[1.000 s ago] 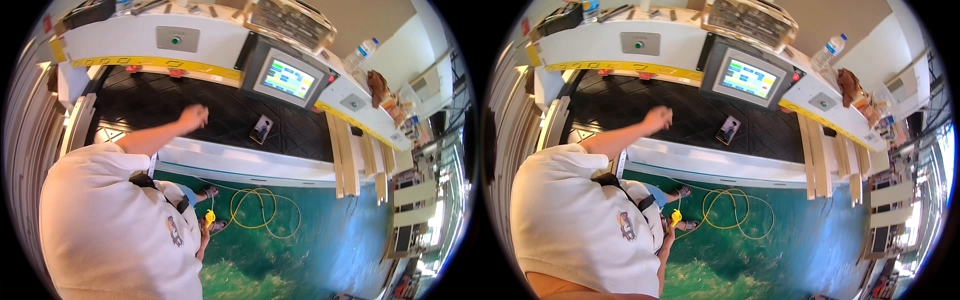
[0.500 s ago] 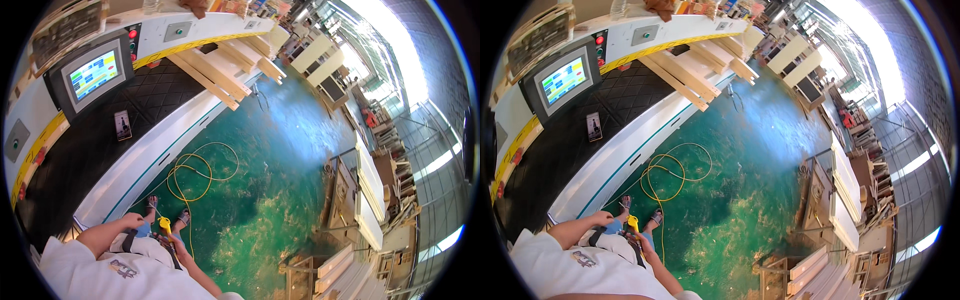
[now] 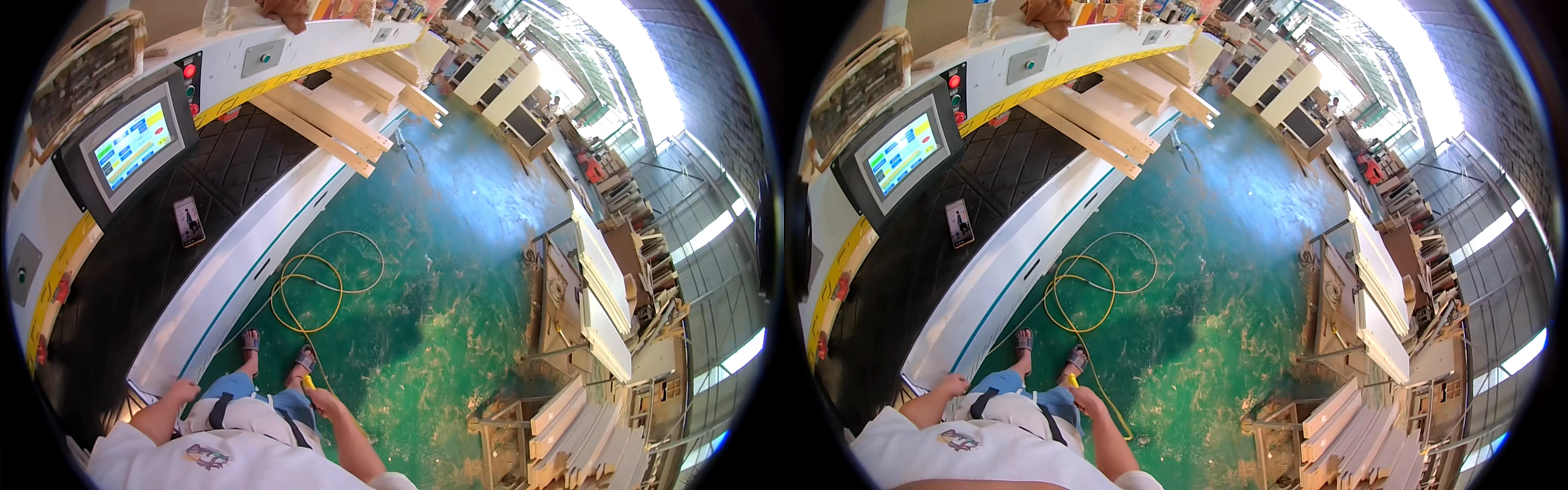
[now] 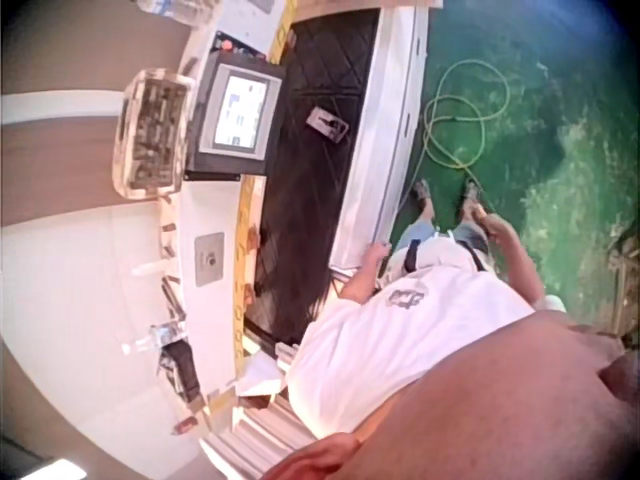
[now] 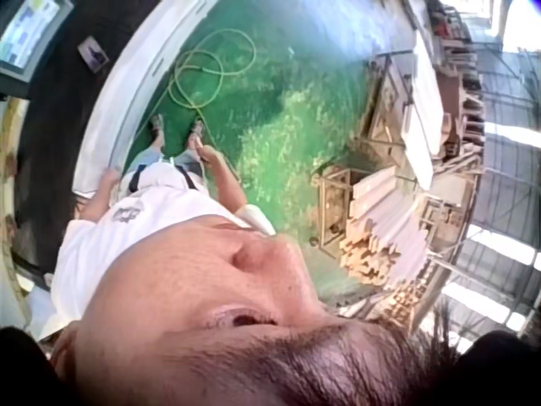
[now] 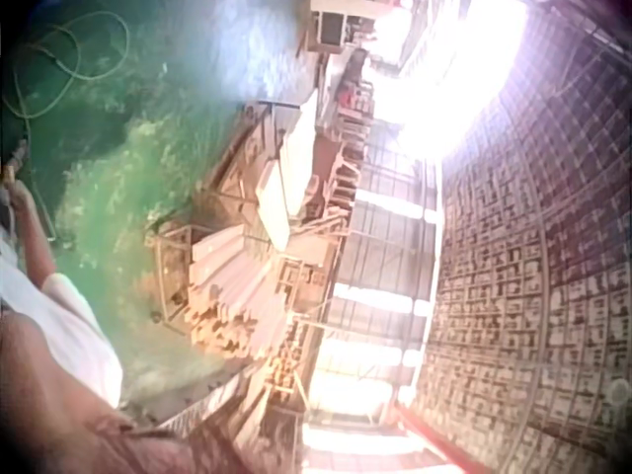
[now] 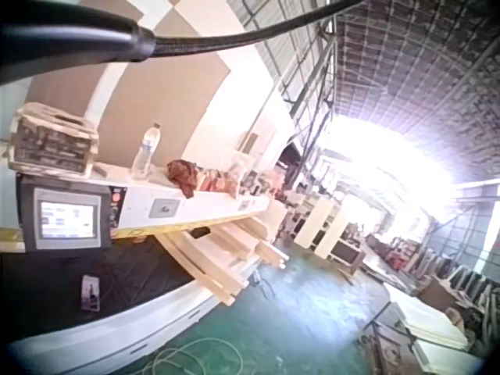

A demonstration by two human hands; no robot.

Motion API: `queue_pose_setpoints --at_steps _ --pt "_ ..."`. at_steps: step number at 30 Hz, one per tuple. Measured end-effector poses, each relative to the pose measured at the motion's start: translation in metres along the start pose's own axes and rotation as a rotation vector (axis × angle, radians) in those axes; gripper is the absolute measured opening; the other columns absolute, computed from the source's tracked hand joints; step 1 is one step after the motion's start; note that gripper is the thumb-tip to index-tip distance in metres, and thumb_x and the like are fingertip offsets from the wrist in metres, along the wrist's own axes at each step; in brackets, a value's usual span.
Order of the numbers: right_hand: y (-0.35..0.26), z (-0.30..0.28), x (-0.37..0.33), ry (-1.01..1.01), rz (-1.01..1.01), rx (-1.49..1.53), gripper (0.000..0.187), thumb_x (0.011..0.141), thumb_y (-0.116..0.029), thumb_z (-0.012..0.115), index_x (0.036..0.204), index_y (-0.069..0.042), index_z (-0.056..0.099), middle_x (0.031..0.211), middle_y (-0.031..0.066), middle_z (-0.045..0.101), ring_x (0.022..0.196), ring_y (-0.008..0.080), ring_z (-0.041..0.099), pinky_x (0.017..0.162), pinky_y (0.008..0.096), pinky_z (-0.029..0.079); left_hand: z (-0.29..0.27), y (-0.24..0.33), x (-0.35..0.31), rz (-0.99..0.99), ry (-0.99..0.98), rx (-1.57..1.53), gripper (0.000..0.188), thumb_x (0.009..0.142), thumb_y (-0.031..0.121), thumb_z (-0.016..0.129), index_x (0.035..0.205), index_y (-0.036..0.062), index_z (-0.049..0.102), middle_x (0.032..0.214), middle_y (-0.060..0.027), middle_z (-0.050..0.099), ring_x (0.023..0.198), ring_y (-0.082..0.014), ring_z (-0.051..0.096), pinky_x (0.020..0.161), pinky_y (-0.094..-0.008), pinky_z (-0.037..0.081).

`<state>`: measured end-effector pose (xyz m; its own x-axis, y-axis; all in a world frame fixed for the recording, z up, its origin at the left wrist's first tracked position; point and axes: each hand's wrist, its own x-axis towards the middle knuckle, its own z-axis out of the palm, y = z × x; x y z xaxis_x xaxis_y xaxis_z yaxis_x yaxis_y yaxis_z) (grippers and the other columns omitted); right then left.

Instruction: The person uses an air nozzle to blow dust off wooden strips and then places the strips on a processing machine.

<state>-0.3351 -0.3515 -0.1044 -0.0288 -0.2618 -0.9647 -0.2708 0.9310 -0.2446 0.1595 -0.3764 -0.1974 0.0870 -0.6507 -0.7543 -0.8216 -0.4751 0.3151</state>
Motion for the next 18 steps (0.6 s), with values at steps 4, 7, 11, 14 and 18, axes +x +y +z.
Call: queue_pose_setpoints --at_steps 4,7,11,14,18 --pt "0.011 -0.019 -0.002 0.045 0.038 -0.193 0.055 0.103 -0.058 0.054 0.08 -0.008 0.058 0.064 -0.0017 0.046 0.049 0.0136 0.04 0.045 0.0345 0.03 0.01 0.017 -0.008 0.153 -0.117 0.038 0.037 0.087 0.037 0.068 0.109 0.0099 0.08 0.108 -0.0186 0.077 0.104 -0.0381 0.073 0.092 -0.046 0.057" --pt "0.034 -0.021 0.004 0.002 0.052 -0.142 0.053 0.102 -0.059 0.054 0.087 -0.009 0.06 0.067 -0.0016 0.046 0.05 0.0126 0.039 0.045 0.0341 0.029 0.011 0.029 0.002 0.185 -0.108 -0.02 0.038 0.088 0.038 0.067 0.108 0.009 0.08 0.107 -0.0197 0.077 0.103 -0.0386 0.073 0.092 -0.0457 0.057" --pt "0.03 -0.011 -0.01 -0.073 -0.074 0.011 0.047 0.102 -0.058 0.057 0.103 -0.011 0.06 0.073 -0.0002 0.049 0.05 0.0106 0.038 0.045 0.0312 0.027 0.002 0.041 0.0 0.105 -0.003 -0.265 0.04 0.09 0.039 0.065 0.107 0.0061 0.079 0.105 -0.0229 0.076 0.1 -0.0405 0.072 0.092 -0.0474 0.057" --pt "0.011 -0.014 -0.036 -0.278 -0.025 0.136 0.045 0.103 -0.055 0.059 0.11 -0.011 0.059 0.075 0.0005 0.05 0.048 0.0102 0.036 0.044 0.029 0.026 0.003 0.04 0.015 0.106 -0.019 -0.102 0.043 0.091 0.039 0.061 0.111 0.0045 0.076 0.111 -0.0265 0.073 0.104 -0.0435 0.071 0.094 -0.051 0.055" --pt "0.013 -0.023 -0.053 -0.242 -0.06 0.146 0.04 0.106 -0.049 0.056 0.105 -0.009 0.062 0.08 0.0042 0.057 0.043 0.0129 0.04 0.041 0.0319 0.027 0.011 0.062 0.014 0.307 -0.049 0.084 0.044 0.091 0.043 0.058 0.093 0.0049 0.079 0.095 -0.0257 0.074 0.087 -0.0439 0.072 0.078 -0.0565 0.055"
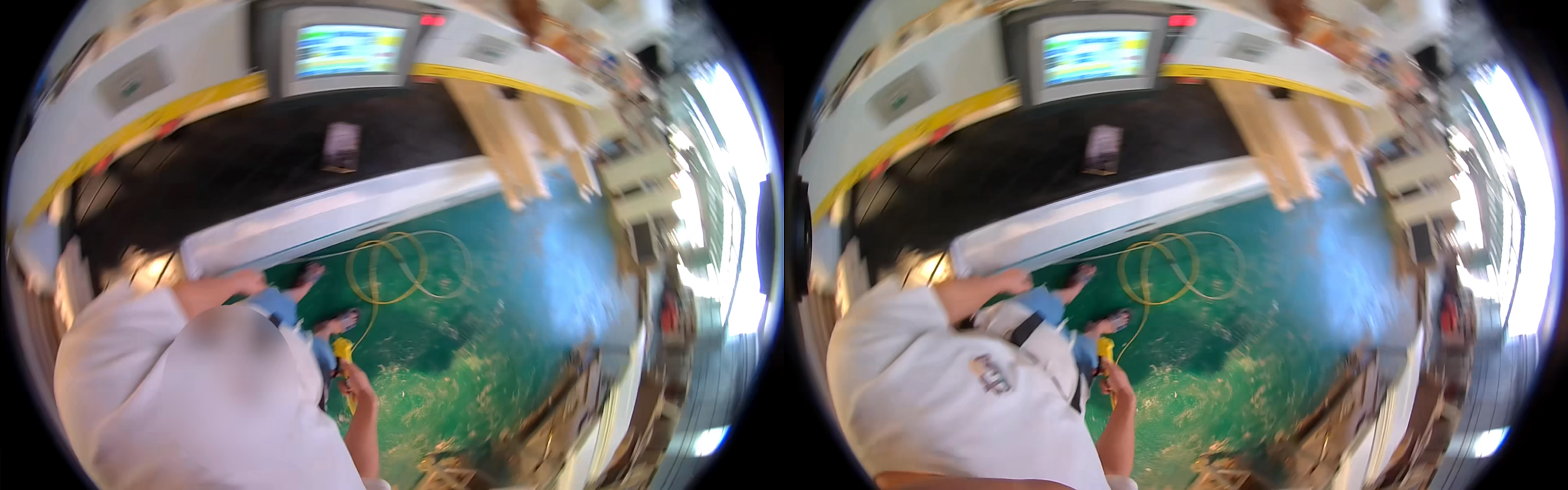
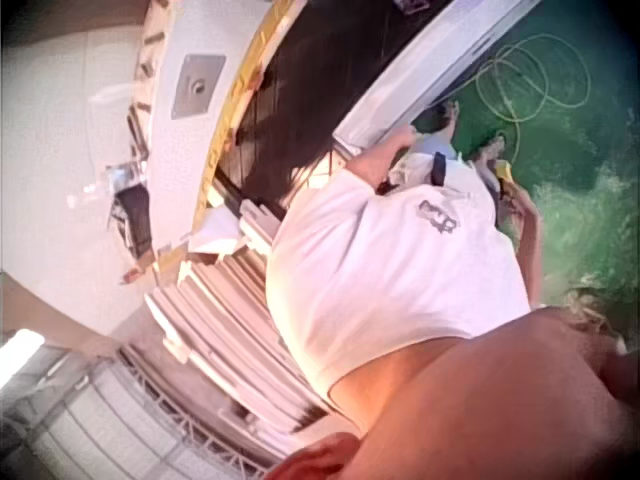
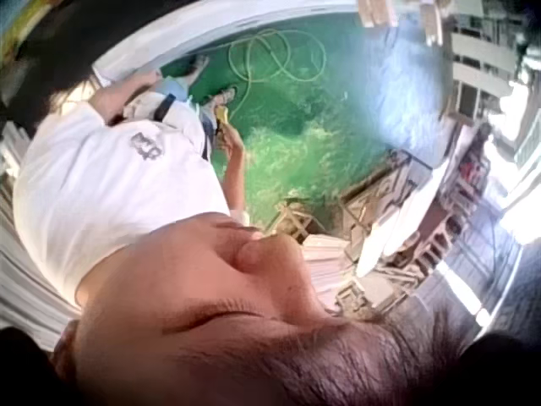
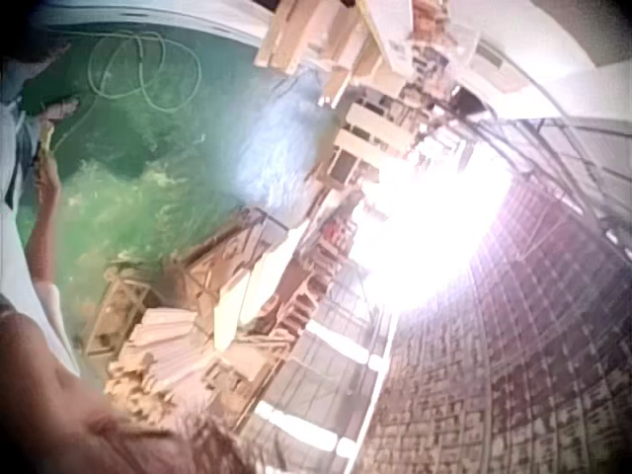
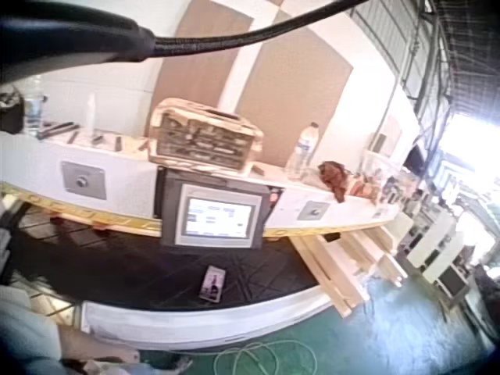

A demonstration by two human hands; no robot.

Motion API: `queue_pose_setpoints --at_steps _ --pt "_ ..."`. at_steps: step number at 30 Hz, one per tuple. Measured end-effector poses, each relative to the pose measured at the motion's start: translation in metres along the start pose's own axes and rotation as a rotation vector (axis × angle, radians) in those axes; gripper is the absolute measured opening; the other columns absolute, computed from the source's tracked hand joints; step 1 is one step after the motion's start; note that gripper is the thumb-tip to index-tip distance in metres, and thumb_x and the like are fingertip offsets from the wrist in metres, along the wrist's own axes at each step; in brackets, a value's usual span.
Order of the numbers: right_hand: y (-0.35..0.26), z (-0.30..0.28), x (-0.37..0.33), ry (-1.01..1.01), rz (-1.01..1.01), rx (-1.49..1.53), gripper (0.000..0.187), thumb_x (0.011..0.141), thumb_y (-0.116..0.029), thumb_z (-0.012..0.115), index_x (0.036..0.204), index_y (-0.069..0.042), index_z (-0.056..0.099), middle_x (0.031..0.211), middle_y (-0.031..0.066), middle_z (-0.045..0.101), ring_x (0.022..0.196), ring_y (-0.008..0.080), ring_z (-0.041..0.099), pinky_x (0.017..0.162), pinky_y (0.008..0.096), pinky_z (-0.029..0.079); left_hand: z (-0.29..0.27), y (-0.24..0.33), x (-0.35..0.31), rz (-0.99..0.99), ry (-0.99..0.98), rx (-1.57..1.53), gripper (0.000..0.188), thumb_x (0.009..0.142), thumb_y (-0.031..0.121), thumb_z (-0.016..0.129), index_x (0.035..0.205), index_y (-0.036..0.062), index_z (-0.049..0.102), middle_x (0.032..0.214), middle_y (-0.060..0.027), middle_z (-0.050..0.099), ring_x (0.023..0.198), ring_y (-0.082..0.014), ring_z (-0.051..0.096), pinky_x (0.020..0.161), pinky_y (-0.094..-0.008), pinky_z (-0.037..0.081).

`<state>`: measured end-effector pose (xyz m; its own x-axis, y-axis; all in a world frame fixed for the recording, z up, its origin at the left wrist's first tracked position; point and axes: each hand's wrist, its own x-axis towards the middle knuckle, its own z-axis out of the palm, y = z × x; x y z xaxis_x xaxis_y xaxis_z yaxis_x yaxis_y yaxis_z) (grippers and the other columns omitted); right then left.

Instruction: The person uses an air nozzle to blow dust off wooden strips and then places the strips on a processing machine.

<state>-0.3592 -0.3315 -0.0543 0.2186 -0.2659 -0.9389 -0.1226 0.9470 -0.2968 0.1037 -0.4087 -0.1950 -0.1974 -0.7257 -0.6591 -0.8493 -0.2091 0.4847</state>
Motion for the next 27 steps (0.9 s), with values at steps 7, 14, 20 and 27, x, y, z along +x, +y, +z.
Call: queue_pose_setpoints --at_steps 7,14,20,27 --pt "-0.01 0.013 -0.015 0.048 0.074 -0.125 0.037 0.109 -0.046 0.053 0.117 -0.01 0.058 0.097 0.0062 0.067 0.046 0.0111 0.041 0.042 0.03 0.032 0.013 0.005 -0.019 -0.154 0.005 -0.119 0.033 0.089 0.039 0.067 0.107 0.0149 0.08 0.108 -0.0154 0.077 0.1 -0.0353 0.074 0.087 -0.0485 0.057" --pt "-0.004 -0.002 -0.026 0.172 0.093 -0.243 0.042 0.108 -0.05 0.056 0.114 -0.008 0.06 0.096 0.005 0.067 0.044 0.0114 0.042 0.042 0.0319 0.036 0.009 0.012 -0.029 -0.215 -0.013 -0.15 0.033 0.09 0.04 0.067 0.11 0.0159 0.08 0.11 -0.0139 0.078 0.103 -0.0342 0.074 0.09 -0.0484 0.057" --pt "0.015 -0.005 -0.037 0.31 -0.028 -0.456 0.035 0.108 -0.041 0.056 0.117 -0.007 0.06 0.088 0.0044 0.067 0.043 0.0123 0.047 0.04 0.0327 0.037 0.003 0.007 -0.028 -0.221 0.016 -0.177 0.03 0.09 0.037 0.067 0.105 0.0156 0.081 0.103 -0.0136 0.079 0.098 -0.0337 0.075 0.086 -0.0483 0.058" --pt "0.011 0.013 -0.057 0.375 -0.016 -0.393 0.038 0.109 -0.042 0.056 0.107 -0.004 0.064 0.068 0.0042 0.061 0.041 0.0122 0.047 0.04 0.0322 0.036 -0.003 0.005 -0.031 -0.244 0.024 -0.192 0.026 0.088 0.035 0.068 0.1 0.0162 0.081 0.096 -0.0113 0.079 0.092 -0.0325 0.075 0.083 -0.0478 0.058"
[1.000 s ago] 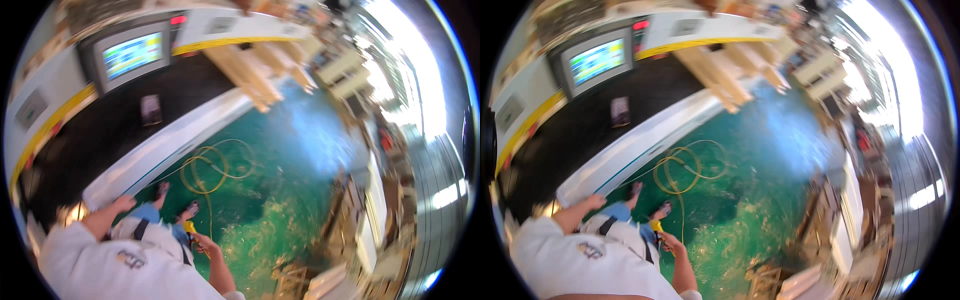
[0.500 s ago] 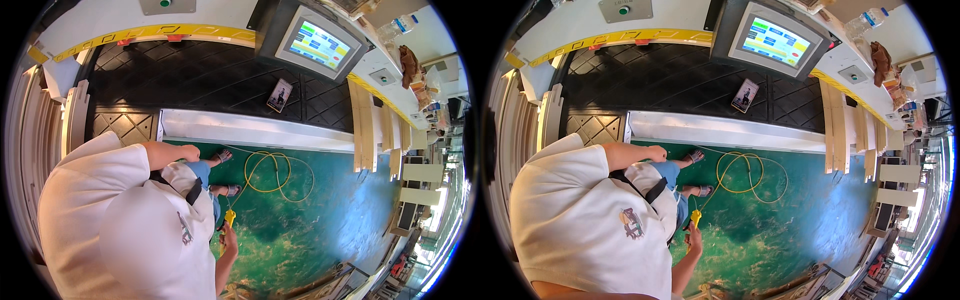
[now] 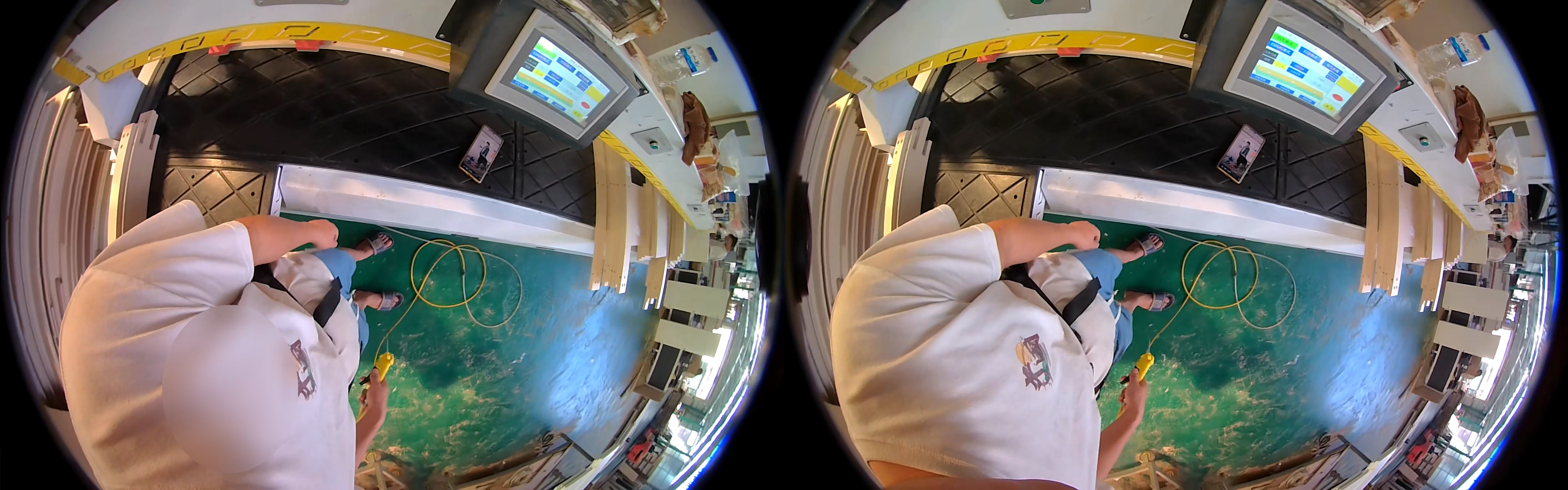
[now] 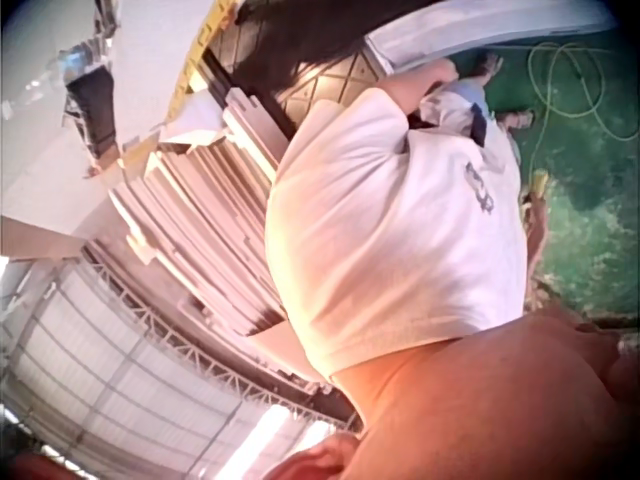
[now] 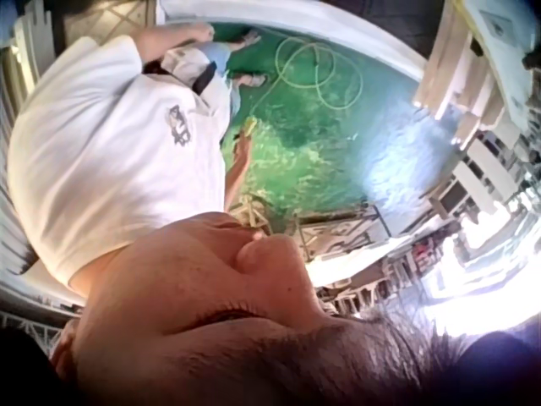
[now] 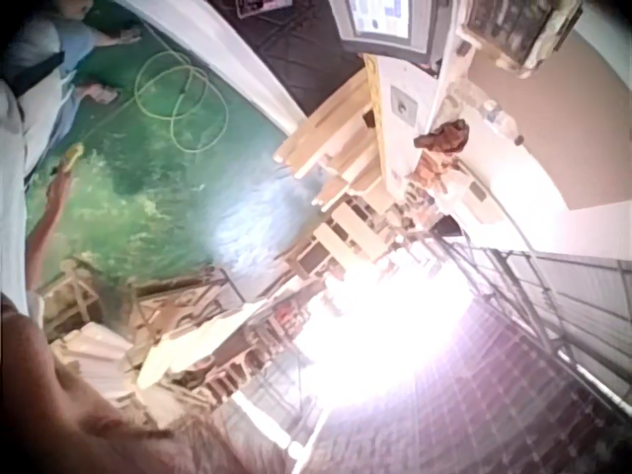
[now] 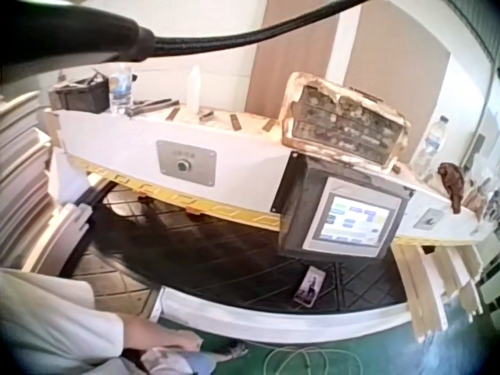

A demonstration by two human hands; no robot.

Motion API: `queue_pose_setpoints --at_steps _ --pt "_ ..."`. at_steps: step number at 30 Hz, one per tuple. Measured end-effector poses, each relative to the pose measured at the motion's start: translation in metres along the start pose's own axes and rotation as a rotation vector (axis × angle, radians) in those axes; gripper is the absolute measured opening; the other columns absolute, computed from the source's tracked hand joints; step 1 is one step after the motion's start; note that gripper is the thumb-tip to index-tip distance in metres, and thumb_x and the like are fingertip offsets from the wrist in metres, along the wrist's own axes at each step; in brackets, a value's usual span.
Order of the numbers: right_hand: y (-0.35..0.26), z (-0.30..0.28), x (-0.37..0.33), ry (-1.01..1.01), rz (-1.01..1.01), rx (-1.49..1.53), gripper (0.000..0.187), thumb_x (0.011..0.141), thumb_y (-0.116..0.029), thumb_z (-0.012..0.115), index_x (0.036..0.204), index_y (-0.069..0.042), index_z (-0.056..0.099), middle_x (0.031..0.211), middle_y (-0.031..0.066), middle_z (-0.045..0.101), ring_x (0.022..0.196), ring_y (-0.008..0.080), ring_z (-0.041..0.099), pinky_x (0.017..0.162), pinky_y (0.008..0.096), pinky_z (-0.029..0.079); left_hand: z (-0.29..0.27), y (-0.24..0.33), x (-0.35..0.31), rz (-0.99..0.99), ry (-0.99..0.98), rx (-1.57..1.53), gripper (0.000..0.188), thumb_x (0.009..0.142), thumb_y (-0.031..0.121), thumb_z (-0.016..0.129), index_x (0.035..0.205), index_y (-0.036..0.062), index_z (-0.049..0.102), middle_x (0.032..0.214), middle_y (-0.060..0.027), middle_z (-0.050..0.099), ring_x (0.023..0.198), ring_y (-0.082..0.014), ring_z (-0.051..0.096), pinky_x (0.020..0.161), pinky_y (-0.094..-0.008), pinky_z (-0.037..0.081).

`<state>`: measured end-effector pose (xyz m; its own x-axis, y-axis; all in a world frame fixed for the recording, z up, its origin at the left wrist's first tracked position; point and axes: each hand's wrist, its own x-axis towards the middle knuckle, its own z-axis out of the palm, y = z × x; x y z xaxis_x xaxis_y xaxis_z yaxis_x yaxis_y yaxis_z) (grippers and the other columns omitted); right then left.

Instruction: The person uses an air nozzle to blow dust off wooden strips and then places the strips on a processing machine.

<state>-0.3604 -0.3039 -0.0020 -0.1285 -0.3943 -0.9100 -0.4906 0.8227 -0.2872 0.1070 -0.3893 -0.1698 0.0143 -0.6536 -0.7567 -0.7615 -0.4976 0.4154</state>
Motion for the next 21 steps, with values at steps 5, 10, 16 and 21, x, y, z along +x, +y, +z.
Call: queue_pose_setpoints --at_steps 5,10,16,21 --pt "-0.041 -0.002 -0.043 -0.141 -0.085 0.209 0.041 0.11 -0.041 0.054 0.126 -0.004 0.06 0.103 0.0088 0.073 0.044 0.0092 0.043 0.042 0.0293 0.034 -0.001 0.003 0.007 0.049 0.056 -0.17 0.025 0.091 0.032 0.067 0.101 0.0131 0.081 0.095 -0.0103 0.079 0.087 -0.0281 0.075 0.08 -0.0435 0.058" --pt "-0.055 -0.008 -0.07 -0.425 -0.185 0.309 0.052 0.109 -0.036 0.058 0.147 -0.002 0.051 0.11 0.0129 0.071 0.048 0.0097 0.043 0.047 0.0277 0.037 -0.042 0.065 -0.008 0.125 0.045 -0.978 0.04 0.104 0.038 0.061 0.098 0.0014 0.077 0.085 -0.0089 0.079 0.071 -0.0186 0.072 0.068 -0.0334 0.057" --pt "-0.07 -0.007 -0.081 -0.555 -0.242 0.418 0.062 0.108 -0.039 0.058 0.153 0.002 0.045 0.107 0.0101 0.066 0.048 0.0106 0.044 0.046 0.028 0.034 -0.102 0.096 -0.033 0.066 0.134 -0.98 0.039 0.106 0.036 0.061 0.095 0.0013 0.074 0.082 -0.0049 0.074 0.069 -0.0135 0.069 0.065 -0.028 0.054" --pt "-0.057 -0.012 -0.087 -0.519 -0.322 0.587 0.089 0.098 -0.078 0.046 0.151 -0.007 0.051 0.132 0.0125 0.067 0.044 0.013 0.043 0.041 0.0291 0.031 -0.173 0.106 -0.046 0.214 0.665 -0.783 0.026 0.103 0.031 0.063 0.096 0.0078 0.073 0.084 -0.0015 0.073 0.071 -0.0126 0.068 0.066 -0.0303 0.054"
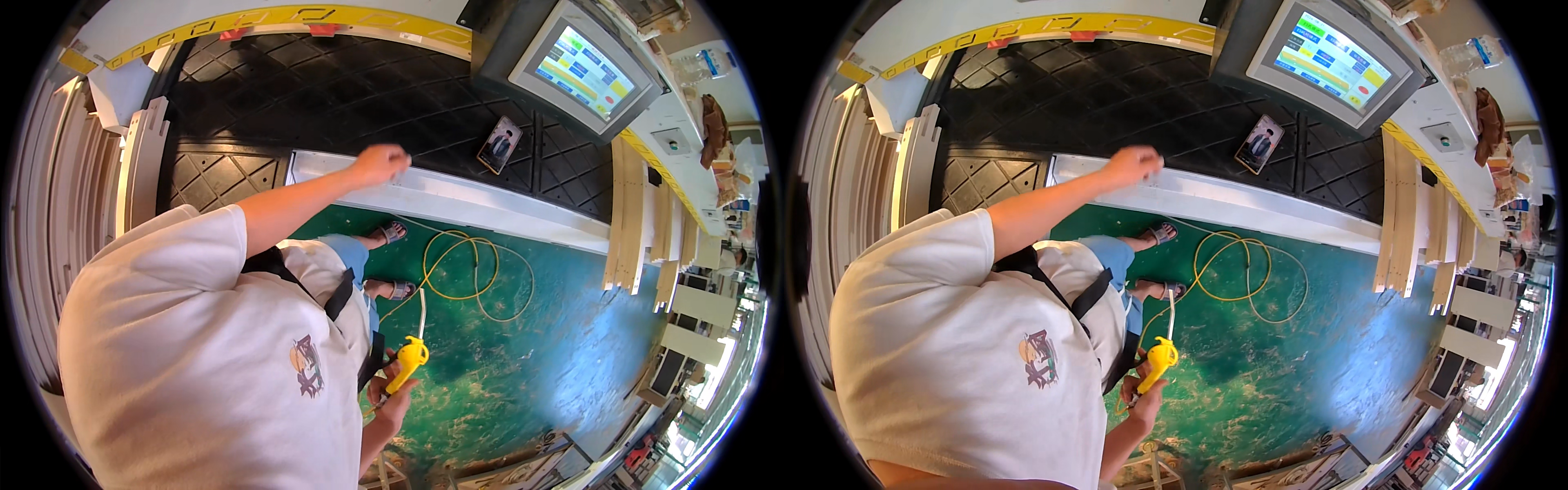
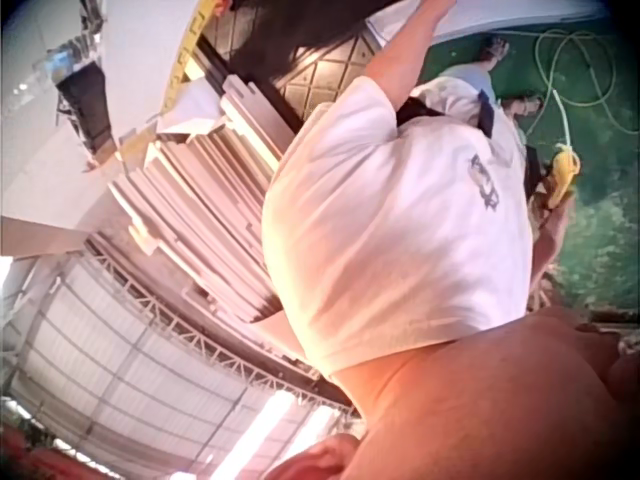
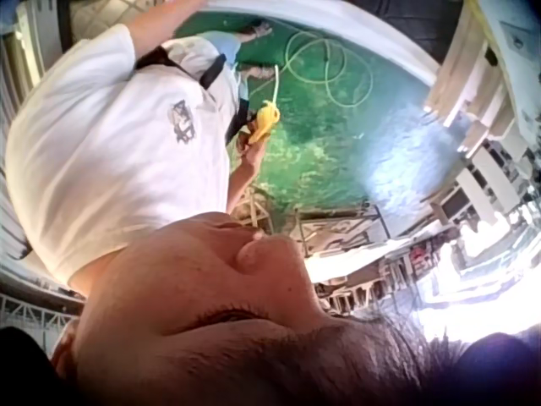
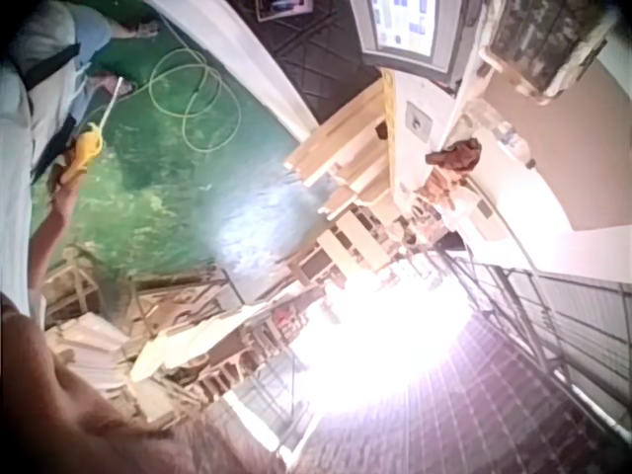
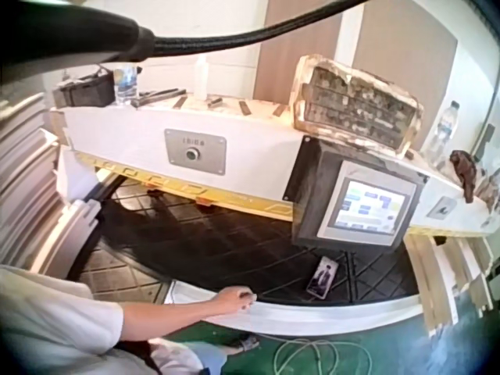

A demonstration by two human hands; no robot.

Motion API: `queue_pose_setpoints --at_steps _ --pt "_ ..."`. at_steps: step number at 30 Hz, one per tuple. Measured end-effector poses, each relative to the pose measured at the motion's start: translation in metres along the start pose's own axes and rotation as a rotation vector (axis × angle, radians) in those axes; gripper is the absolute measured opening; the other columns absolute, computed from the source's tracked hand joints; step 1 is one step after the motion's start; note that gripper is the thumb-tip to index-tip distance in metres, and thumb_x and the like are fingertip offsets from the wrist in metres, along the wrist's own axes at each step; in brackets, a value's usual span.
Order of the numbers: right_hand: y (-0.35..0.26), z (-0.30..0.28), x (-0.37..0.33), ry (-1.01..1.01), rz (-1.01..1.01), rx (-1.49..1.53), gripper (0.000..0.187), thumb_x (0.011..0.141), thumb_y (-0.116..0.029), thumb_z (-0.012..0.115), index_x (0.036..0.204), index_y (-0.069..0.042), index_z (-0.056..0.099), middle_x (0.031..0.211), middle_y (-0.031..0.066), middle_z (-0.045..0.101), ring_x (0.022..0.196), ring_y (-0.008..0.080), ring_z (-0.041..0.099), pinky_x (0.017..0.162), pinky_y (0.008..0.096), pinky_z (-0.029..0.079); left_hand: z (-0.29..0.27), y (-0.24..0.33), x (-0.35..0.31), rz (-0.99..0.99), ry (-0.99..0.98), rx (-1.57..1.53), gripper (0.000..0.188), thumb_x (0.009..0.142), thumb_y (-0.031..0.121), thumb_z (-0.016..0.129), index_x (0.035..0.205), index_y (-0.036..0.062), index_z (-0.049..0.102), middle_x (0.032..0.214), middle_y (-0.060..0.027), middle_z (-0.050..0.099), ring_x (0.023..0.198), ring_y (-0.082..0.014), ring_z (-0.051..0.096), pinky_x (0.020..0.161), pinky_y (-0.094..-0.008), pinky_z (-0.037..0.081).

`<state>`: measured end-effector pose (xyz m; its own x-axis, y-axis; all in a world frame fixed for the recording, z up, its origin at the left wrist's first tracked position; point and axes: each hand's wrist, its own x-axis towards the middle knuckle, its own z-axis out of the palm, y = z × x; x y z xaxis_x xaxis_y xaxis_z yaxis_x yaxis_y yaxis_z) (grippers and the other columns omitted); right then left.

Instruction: The person uses an air nozzle to blow dust off wooden strips and then places the strips on a processing machine.

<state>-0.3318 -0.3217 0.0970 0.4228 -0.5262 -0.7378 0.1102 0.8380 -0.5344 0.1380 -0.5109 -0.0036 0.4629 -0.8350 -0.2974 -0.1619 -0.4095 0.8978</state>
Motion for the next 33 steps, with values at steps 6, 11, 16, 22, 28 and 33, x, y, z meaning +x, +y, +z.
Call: queue_pose_setpoints --at_steps 6,11,16,22,28,33 --pt "-0.007 0.005 -0.016 -0.105 -0.055 -0.062 0.082 0.096 -0.082 0.043 0.133 -0.011 0.058 0.133 0.0143 0.064 0.043 0.0139 0.043 0.039 0.0283 0.032 -0.061 -0.001 0.054 0.376 0.467 0.388 0.025 0.101 0.03 0.066 0.113 0.0085 0.073 0.113 -0.0093 0.075 0.109 -0.0267 0.07 0.095 -0.0422 0.053" --pt "-0.013 0.013 -0.014 0.05 -0.108 0.064 0.071 0.098 -0.079 0.044 0.119 -0.014 0.062 0.122 0.0112 0.067 0.041 0.0151 0.043 0.037 0.0291 0.029 -0.055 -0.061 0.062 0.4 0.562 0.98 0.053 0.103 0.045 0.061 0.144 0.0126 0.058 0.161 -0.0116 0.044 0.151 -0.0306 0.037 0.123 -0.0548 0.028" --pt "-0.013 0.005 -0.018 -0.152 -0.051 -0.048 0.063 0.101 -0.07 0.053 0.124 -0.011 0.057 0.127 0.0126 0.065 0.042 0.0143 0.043 0.037 0.0292 0.03 -0.053 -0.053 0.06 0.335 0.51 0.905 0.051 0.104 0.043 0.058 0.145 0.0121 0.058 0.162 -0.0111 0.044 0.153 -0.0302 0.035 0.126 -0.0536 0.025" --pt "-0.031 0.01 -0.011 0.022 -0.148 -0.101 0.068 0.1 -0.071 0.053 0.127 -0.009 0.056 0.12 0.0124 0.065 0.042 0.0121 0.042 0.037 0.0274 0.03 -0.057 -0.057 0.059 0.312 0.53 0.884 0.051 0.103 0.042 0.059 0.143 0.0105 0.059 0.161 -0.0102 0.046 0.153 -0.0292 0.035 0.126 -0.0517 0.025" --pt "-0.036 0.008 -0.014 -0.034 -0.125 -0.136 0.073 0.099 -0.072 0.053 0.126 -0.005 0.06 0.109 0.0146 0.067 0.042 0.0103 0.041 0.037 0.0258 0.028 -0.053 -0.056 0.061 0.325 0.525 0.865 0.049 0.103 0.04 0.06 0.142 0.0104 0.06 0.161 -0.0095 0.047 0.153 -0.0288 0.035 0.126 -0.0515 0.025" --pt "-0.033 0.019 -0.012 -0.125 -0.072 -0.156 0.066 0.099 -0.07 0.057 0.122 -0.008 0.061 0.108 0.0161 0.066 0.043 0.0112 0.042 0.037 0.0256 0.028 -0.052 -0.057 0.063 0.337 0.54 0.854 0.049 0.103 0.04 0.061 0.141 0.0103 0.06 0.16 -0.0091 0.048 0.153 -0.0287 0.035 0.126 -0.0514 0.025"
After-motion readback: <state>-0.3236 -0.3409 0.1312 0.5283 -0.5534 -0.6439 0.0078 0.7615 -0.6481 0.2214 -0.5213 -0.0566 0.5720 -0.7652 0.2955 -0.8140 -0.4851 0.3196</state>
